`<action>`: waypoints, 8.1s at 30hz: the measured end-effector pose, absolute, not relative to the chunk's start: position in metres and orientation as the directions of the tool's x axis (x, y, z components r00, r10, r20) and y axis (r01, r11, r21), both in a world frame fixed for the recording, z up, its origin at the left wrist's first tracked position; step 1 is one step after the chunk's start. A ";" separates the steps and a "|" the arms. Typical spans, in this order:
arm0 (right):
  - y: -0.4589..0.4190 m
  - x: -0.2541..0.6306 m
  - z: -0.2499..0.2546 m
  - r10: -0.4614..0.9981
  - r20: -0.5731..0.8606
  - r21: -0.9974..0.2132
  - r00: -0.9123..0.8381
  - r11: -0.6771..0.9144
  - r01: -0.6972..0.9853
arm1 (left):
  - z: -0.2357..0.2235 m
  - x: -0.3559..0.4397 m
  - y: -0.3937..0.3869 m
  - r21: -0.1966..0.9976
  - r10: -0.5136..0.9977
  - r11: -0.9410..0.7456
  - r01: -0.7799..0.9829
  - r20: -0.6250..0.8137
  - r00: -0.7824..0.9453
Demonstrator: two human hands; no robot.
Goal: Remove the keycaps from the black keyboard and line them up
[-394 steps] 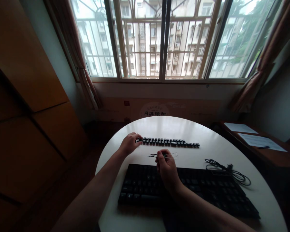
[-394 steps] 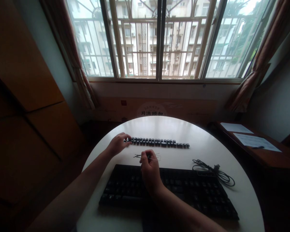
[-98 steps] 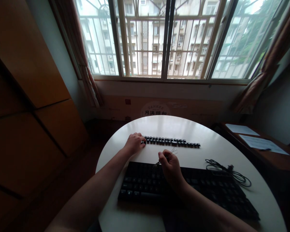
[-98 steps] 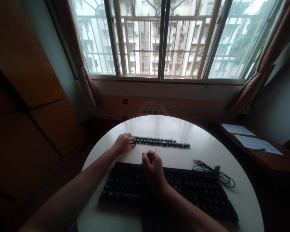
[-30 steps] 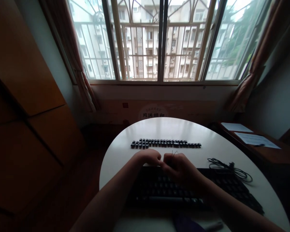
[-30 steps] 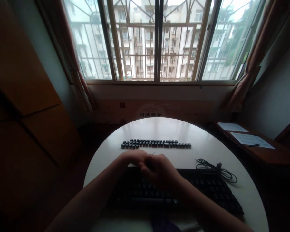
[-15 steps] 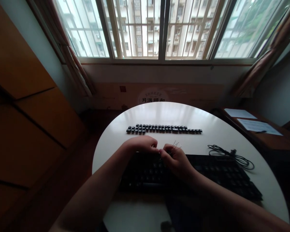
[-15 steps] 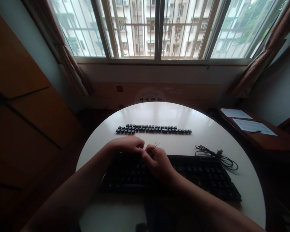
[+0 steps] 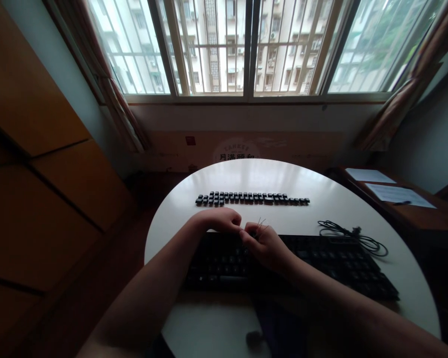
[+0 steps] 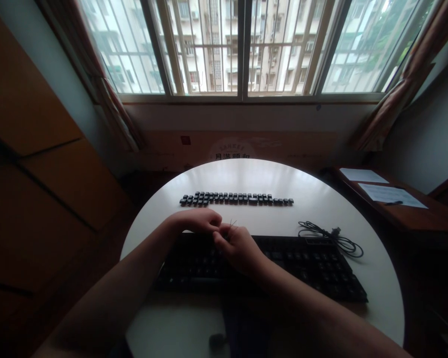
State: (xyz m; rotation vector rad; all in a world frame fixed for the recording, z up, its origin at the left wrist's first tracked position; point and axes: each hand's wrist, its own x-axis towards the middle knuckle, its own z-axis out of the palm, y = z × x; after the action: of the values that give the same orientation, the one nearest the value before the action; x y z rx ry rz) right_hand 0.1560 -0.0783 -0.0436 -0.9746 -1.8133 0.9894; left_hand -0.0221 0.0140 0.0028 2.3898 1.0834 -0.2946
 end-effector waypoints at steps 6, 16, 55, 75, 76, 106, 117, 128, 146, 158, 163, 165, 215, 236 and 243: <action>-0.088 0.152 -0.039 0.820 0.367 -0.789 -0.439 0.524 0.321 | 0.002 -0.021 0.014 0.336 0.638 -0.572 0.748 -0.389 0.664; -0.089 0.154 -0.046 0.831 0.429 -0.776 -0.355 0.540 0.327 | -0.001 -0.023 0.016 0.325 0.645 -0.575 0.751 -0.384 0.661; -0.086 0.168 -0.029 0.913 0.408 -0.907 -0.018 0.407 0.105 | 0.012 -0.020 0.008 0.776 0.536 -0.421 0.469 -0.205 0.819; -0.070 0.206 -0.002 0.732 0.679 -0.547 -0.050 0.550 0.631 | 0.008 -0.034 0.025 0.560 0.780 -0.621 0.548 0.510 0.363; -0.069 0.207 -0.001 0.731 0.681 -0.548 -0.046 0.551 0.630 | 0.008 -0.039 0.029 0.516 0.762 -0.616 0.595 0.582 0.284; -0.071 0.203 -0.008 0.728 0.678 -0.568 -0.098 0.604 0.560 | -0.028 -0.056 0.057 0.128 0.833 -0.543 0.830 0.208 0.513; -0.070 0.203 -0.011 0.736 0.670 -0.565 -0.094 0.588 0.578 | -0.027 -0.061 0.061 0.125 0.829 -0.538 0.833 0.258 0.497; -0.068 0.204 -0.011 0.726 0.681 -0.550 -0.092 0.591 0.590 | -0.032 -0.060 0.064 0.109 0.831 -0.512 0.852 0.315 0.459; -0.068 0.204 -0.012 0.714 0.694 -0.546 -0.095 0.607 0.578 | -0.036 -0.070 0.072 0.148 0.804 -0.519 0.842 0.420 0.422; -0.068 0.204 -0.011 0.719 0.688 -0.561 -0.099 0.613 0.556 | -0.014 -0.066 0.058 0.162 0.739 -0.467 0.869 0.611 0.283; -0.069 0.206 -0.006 0.763 0.637 -0.623 -0.107 0.591 0.512 | 0.001 -0.061 0.045 0.184 0.657 -0.450 0.874 0.730 0.185; -0.069 0.209 -0.002 0.799 0.575 -0.665 -0.177 0.582 0.468 | 0.005 -0.059 0.042 0.205 0.637 -0.458 0.865 0.754 0.159; -0.068 0.190 -0.029 0.782 0.107 -0.910 -0.614 0.326 0.257 | -0.006 -0.027 0.021 0.404 0.590 -0.562 0.722 -0.415 0.692; -0.080 0.186 -0.014 0.673 0.192 -0.610 -0.714 0.652 0.450 | -0.007 -0.027 0.019 0.408 0.617 -0.556 0.724 -0.381 0.689; -0.079 0.182 -0.024 0.648 0.278 -0.601 -0.709 0.693 0.398 | 0.000 -0.025 0.016 0.379 0.612 -0.570 0.729 -0.396 0.684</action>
State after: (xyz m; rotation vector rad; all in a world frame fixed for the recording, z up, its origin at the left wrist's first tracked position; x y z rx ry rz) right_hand 0.1823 -0.0792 -0.0244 -0.8059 -2.4268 0.7049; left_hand -0.0250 0.0158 0.0004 2.3767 1.0312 -0.3003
